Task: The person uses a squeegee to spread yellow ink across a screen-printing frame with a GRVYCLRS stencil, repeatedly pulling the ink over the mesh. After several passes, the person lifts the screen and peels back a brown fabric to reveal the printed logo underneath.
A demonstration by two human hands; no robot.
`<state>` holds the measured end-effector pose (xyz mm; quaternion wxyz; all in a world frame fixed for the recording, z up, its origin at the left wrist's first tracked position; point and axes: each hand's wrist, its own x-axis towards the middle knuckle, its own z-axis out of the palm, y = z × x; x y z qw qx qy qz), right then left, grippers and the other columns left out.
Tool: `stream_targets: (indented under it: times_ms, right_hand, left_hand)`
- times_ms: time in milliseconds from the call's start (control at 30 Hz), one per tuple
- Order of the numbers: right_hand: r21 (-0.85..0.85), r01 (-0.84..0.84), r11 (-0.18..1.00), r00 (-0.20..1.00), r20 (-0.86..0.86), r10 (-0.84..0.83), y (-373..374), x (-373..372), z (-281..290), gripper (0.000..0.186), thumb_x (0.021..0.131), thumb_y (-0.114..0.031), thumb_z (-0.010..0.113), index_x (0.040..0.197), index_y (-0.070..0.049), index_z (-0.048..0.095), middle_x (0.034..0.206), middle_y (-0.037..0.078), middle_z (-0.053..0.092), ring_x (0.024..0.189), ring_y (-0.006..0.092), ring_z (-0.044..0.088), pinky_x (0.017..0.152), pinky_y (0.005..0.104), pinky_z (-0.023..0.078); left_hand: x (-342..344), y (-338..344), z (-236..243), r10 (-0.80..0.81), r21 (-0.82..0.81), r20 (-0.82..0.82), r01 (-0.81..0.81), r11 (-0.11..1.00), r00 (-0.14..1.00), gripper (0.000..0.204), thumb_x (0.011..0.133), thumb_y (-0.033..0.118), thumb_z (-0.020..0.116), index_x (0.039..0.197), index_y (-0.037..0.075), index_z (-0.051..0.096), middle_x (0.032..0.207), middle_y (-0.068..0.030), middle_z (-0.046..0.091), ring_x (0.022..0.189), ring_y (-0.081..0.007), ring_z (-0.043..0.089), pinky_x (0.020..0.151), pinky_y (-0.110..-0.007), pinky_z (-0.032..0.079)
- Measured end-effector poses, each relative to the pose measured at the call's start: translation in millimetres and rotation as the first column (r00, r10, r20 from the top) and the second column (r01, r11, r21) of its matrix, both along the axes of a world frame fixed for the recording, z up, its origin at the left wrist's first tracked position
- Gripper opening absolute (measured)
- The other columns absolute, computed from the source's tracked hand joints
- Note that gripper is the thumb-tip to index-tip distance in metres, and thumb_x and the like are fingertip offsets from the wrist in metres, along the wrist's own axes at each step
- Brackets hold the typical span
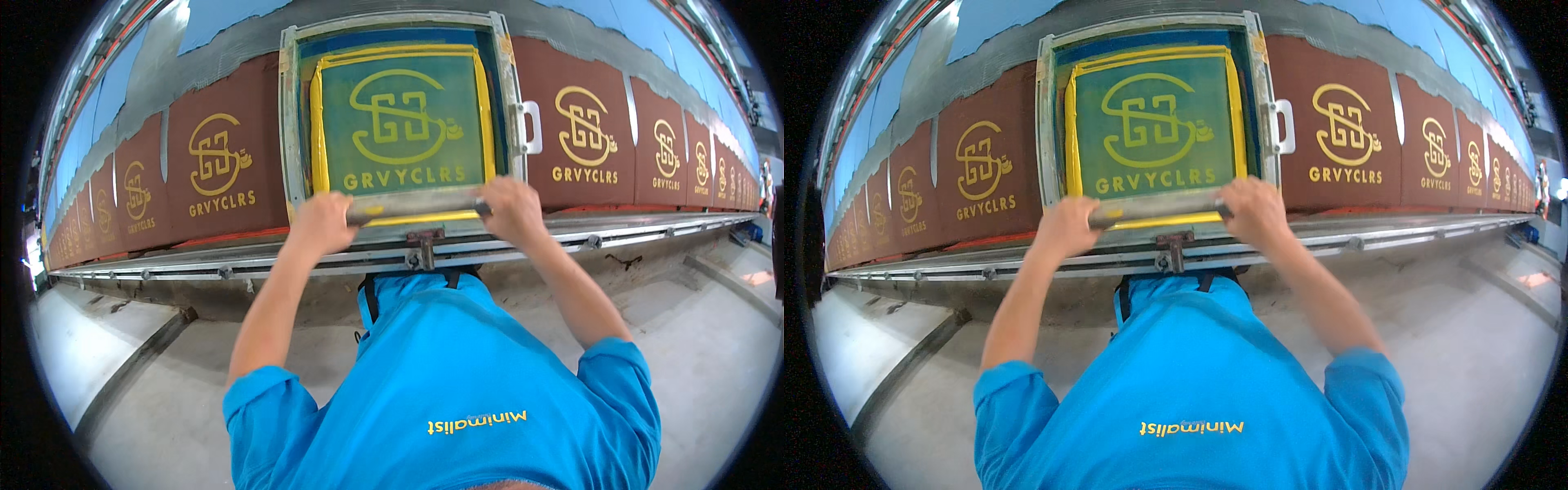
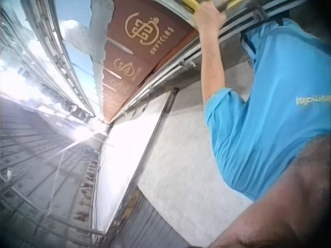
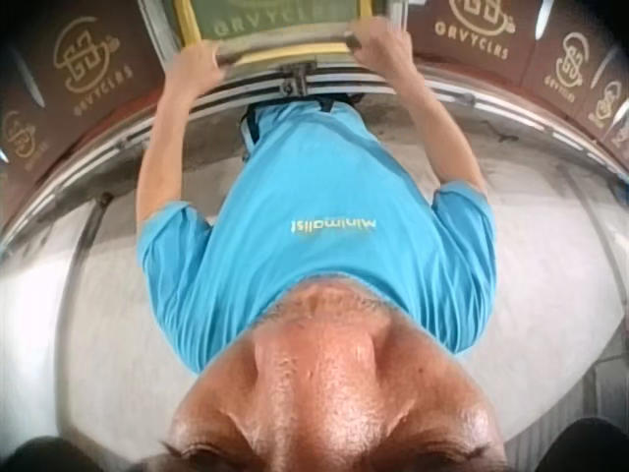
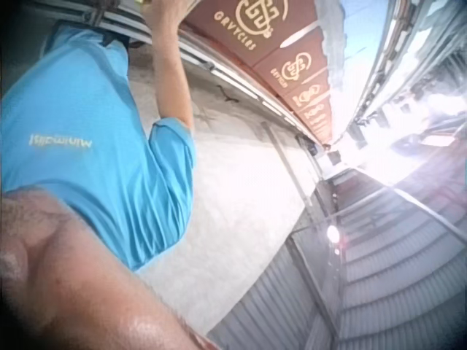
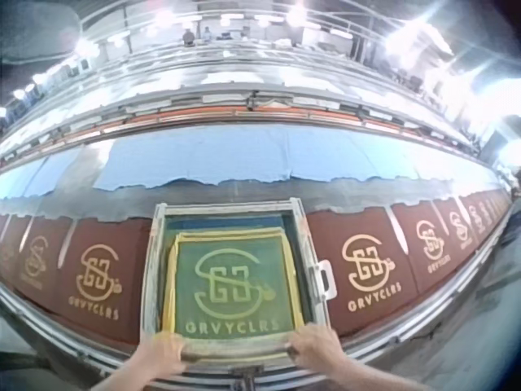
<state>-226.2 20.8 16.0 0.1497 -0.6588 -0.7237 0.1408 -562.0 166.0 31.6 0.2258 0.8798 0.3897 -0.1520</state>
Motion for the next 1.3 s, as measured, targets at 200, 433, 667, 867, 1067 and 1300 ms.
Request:
stream_targets:
  times_ms: [200, 433, 667, 867, 1067, 1300]
  right_hand:
    - [-0.162, 0.112, 0.980, 0.986, 0.140, -0.090, 237, 53, -18, 0.025, 0.085, -0.032, 0.077, 0.097, -0.011, 0.070, 0.094, 0.015, 0.072, 0.096, 0.0391, 0.070, 0.080, 0.0515, 0.055]
    - [-0.203, 0.216, 0.955, 0.931, 0.338, -0.139, 399, 99, -91, 0.050, 0.083, -0.056, 0.080, 0.106, -0.011, 0.074, 0.101, 0.013, 0.076, 0.100, 0.0370, 0.071, 0.085, 0.0503, 0.057]
    - [-0.159, 0.264, 0.951, 0.913, 0.358, -0.193, 424, 134, -118, 0.039, 0.074, -0.044, 0.085, 0.092, -0.010, 0.076, 0.090, 0.013, 0.075, 0.088, 0.0355, 0.072, 0.080, 0.0480, 0.057]
    - [0.042, 0.231, 0.972, 0.935, 0.266, -0.233, 394, 141, -145, 0.037, 0.073, -0.043, 0.079, 0.079, -0.007, 0.075, 0.082, 0.018, 0.074, 0.082, 0.0389, 0.072, 0.077, 0.0513, 0.056]
    - [0.003, 0.162, 0.987, 0.965, 0.211, -0.159, 261, 112, -154, 0.033, 0.075, -0.039, 0.078, 0.079, -0.007, 0.074, 0.079, 0.018, 0.071, 0.081, 0.0391, 0.070, 0.076, 0.0506, 0.054]
    - [0.017, 0.106, 0.994, 0.989, 0.099, -0.107, 43, 46, -124, 0.027, 0.069, -0.026, 0.086, 0.092, -0.016, 0.076, 0.087, 0.005, 0.069, 0.086, 0.0275, 0.070, 0.075, 0.0443, 0.056]
  left_hand:
    - [62, 241, -12, -0.043, 0.027, -0.109, 0.046, 0.999, 0.993, 0.052, 0.092, 0.057, 0.069, 0.097, 0.007, 0.078, 0.097, -0.0167, 0.077, 0.093, -0.0348, 0.075, 0.081, -0.047, 0.061]
    - [116, 400, -103, -0.068, 0.180, -0.036, 0.073, 0.981, 0.997, 0.053, 0.088, 0.058, 0.073, 0.091, 0.006, 0.079, 0.086, -0.0178, 0.076, 0.087, -0.0380, 0.073, 0.079, -0.048, 0.059]
    - [160, 427, -133, -0.110, 0.224, -0.041, 0.116, 0.968, 0.993, 0.052, 0.087, 0.059, 0.073, 0.093, 0.008, 0.080, 0.095, -0.0174, 0.077, 0.093, -0.0386, 0.073, 0.084, -0.049, 0.059]
    - [160, 392, -151, -0.056, 0.299, -0.031, 0.063, 0.952, 0.998, 0.043, 0.089, 0.054, 0.073, 0.103, 0.014, 0.079, 0.093, -0.0144, 0.076, 0.093, -0.0362, 0.072, 0.081, -0.049, 0.057]
    - [134, 248, -138, 0.124, 0.112, -0.061, -0.116, 0.987, 0.990, 0.036, 0.086, 0.045, 0.078, 0.106, 0.016, 0.078, 0.098, -0.0115, 0.077, 0.098, -0.0355, 0.072, 0.085, -0.047, 0.057]
    - [55, 48, -109, 0.076, 0.021, -0.084, -0.075, 0.997, 0.994, 0.043, 0.075, 0.026, 0.081, 0.115, 0.013, 0.074, 0.114, -0.0083, 0.073, 0.106, -0.0314, 0.070, 0.090, -0.046, 0.058]
